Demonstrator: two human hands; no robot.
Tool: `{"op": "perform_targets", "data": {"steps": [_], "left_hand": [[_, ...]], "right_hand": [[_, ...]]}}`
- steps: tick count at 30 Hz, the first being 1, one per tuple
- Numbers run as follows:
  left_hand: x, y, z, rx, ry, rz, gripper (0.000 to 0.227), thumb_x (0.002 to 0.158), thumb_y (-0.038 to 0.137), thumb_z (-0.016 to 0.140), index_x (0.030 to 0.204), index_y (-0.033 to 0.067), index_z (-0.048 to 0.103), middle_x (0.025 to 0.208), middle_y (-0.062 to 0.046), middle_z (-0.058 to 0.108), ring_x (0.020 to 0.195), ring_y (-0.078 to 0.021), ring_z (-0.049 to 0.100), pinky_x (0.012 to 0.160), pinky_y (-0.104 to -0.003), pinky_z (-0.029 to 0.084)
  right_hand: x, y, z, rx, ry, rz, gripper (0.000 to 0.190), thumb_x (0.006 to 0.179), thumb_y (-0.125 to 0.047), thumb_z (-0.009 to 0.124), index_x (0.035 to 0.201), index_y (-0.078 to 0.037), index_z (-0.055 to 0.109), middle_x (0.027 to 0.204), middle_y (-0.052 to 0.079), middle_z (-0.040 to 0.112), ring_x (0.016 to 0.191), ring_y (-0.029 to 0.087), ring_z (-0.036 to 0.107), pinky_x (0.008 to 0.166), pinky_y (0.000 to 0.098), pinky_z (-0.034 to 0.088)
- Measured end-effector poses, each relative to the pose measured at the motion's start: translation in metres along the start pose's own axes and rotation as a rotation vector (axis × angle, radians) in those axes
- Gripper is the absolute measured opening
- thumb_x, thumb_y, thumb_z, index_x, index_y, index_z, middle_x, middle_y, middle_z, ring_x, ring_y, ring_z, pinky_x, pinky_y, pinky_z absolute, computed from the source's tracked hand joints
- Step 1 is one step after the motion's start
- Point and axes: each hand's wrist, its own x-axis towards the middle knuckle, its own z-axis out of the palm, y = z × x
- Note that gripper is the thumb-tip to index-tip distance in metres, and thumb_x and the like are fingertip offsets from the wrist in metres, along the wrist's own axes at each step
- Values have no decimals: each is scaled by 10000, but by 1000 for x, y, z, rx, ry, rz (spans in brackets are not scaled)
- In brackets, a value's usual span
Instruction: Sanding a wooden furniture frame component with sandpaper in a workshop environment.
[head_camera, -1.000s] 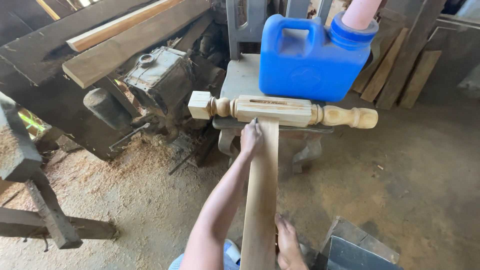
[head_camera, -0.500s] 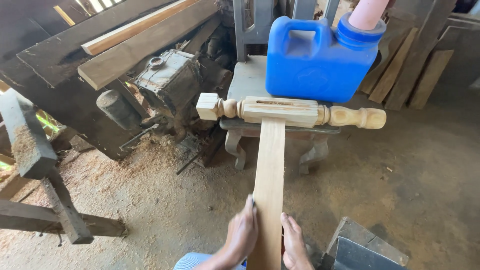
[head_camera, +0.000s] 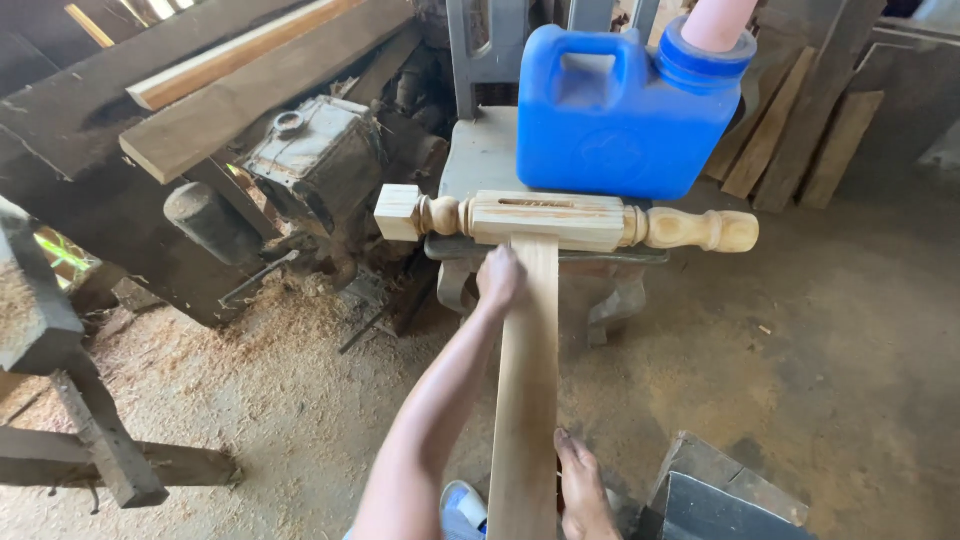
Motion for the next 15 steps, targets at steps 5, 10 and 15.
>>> {"op": "perform_targets", "data": {"steps": [5,10,15], "left_hand": [[-166,-1,-39,277,-136,139,269,1015,7,364,974,-91,611,764,-199,678,570,-290,681,479,-357,635],[-272,-16,-65,225,-249,57,248,1048,125,329,1160,-53,461,692,-144,678,504,-274,666,449,-404,584],[-206,-18,-33,199,-6,268,321,981,-34,367,1168,-213,557,546,-122,618,359,-176,557,252,-290,474]], "right_hand": [[1,10,-8,47,-80,-153,504,995,-276,533,1339,82,619,1473,180,613,1405,222,491,1184,376,325],[-20,-11,2,53,-100,-54,503,1022,-292,482,1359,71,576,1522,236,547,1432,307,487,1204,500,339],[0,9,-4,-43,-60,-55,625,1001,-355,496,1485,37,454,1634,213,376,1556,296,294,1264,498,224]]}}
